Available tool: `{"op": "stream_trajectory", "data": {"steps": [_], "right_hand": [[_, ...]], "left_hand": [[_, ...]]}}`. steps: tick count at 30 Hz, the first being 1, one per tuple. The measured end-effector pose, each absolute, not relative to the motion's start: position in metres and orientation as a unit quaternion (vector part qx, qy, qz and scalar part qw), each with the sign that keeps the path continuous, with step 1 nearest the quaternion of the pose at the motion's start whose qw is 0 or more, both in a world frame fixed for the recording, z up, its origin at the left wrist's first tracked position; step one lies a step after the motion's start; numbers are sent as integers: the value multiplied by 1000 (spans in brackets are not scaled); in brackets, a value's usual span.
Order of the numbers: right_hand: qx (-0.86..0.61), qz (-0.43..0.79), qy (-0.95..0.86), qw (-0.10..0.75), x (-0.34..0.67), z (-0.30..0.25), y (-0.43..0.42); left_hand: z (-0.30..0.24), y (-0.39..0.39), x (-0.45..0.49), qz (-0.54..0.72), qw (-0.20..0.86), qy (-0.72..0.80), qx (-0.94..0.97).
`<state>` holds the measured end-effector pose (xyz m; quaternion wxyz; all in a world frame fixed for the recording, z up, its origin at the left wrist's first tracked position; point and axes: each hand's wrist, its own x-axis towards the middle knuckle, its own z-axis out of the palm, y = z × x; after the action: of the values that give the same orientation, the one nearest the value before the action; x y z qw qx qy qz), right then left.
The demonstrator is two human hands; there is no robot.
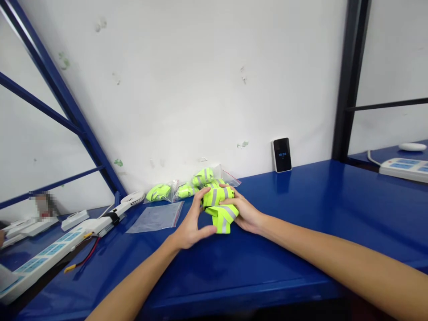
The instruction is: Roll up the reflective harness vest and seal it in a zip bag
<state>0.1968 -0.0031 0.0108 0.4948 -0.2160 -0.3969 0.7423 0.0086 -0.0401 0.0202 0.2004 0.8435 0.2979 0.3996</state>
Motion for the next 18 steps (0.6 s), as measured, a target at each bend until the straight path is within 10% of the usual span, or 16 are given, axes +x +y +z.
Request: {"op": "stream_trajectory", "data": {"steps": [9,18], "right_hand": [[-228,745,-400,482,195,19,-8],[-158,788,-407,435,193,27,-19]], "left_hand": [[10,-35,16,332,5,310,891],[6,-30,27,500,29,378,778]]}}
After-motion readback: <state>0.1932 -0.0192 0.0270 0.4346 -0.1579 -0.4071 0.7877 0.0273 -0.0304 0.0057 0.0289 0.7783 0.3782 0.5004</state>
